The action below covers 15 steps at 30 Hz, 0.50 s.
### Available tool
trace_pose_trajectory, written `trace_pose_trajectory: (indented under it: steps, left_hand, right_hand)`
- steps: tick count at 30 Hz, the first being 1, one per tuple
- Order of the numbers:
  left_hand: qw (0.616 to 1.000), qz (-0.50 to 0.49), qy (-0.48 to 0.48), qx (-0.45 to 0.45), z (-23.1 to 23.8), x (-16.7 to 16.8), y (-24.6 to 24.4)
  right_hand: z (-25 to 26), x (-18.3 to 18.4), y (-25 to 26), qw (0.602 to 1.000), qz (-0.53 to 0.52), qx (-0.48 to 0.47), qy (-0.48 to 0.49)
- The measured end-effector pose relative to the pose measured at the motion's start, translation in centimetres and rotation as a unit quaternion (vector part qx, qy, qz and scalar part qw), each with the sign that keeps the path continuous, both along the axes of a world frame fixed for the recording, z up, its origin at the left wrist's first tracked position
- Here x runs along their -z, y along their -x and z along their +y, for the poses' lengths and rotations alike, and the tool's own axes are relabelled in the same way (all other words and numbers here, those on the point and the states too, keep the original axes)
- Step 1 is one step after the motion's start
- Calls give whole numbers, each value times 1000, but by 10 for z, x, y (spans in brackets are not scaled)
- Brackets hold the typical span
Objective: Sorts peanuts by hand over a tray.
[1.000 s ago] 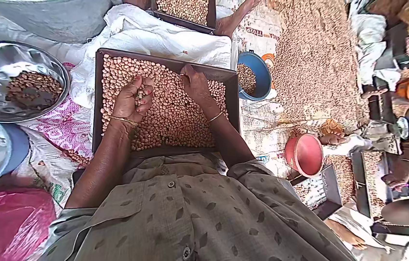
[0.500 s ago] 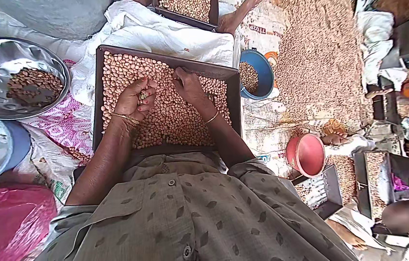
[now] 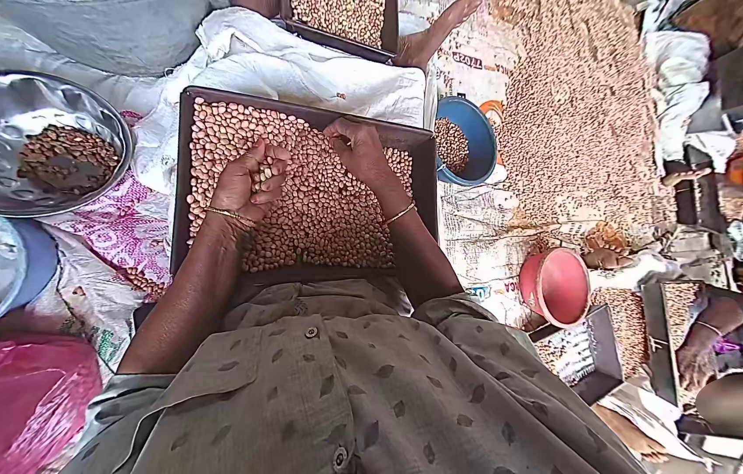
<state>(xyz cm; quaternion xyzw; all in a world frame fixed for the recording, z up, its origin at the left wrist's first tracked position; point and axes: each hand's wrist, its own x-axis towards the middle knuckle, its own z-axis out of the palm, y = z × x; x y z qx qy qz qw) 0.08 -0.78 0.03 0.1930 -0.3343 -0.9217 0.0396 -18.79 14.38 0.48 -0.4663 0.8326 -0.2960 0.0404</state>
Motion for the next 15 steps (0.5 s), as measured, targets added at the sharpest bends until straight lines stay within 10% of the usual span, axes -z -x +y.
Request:
trace_pose_trajectory:
  steps: [7,15]
  left_hand:
    - [991,37,-49,-118,-1,0,1]
    - [992,31,-34,-121,-1,-1,0]
  right_hand:
    - [-20,19,-28,992,23,-12,122]
    - [-41,30,-50,996,57,64,-18]
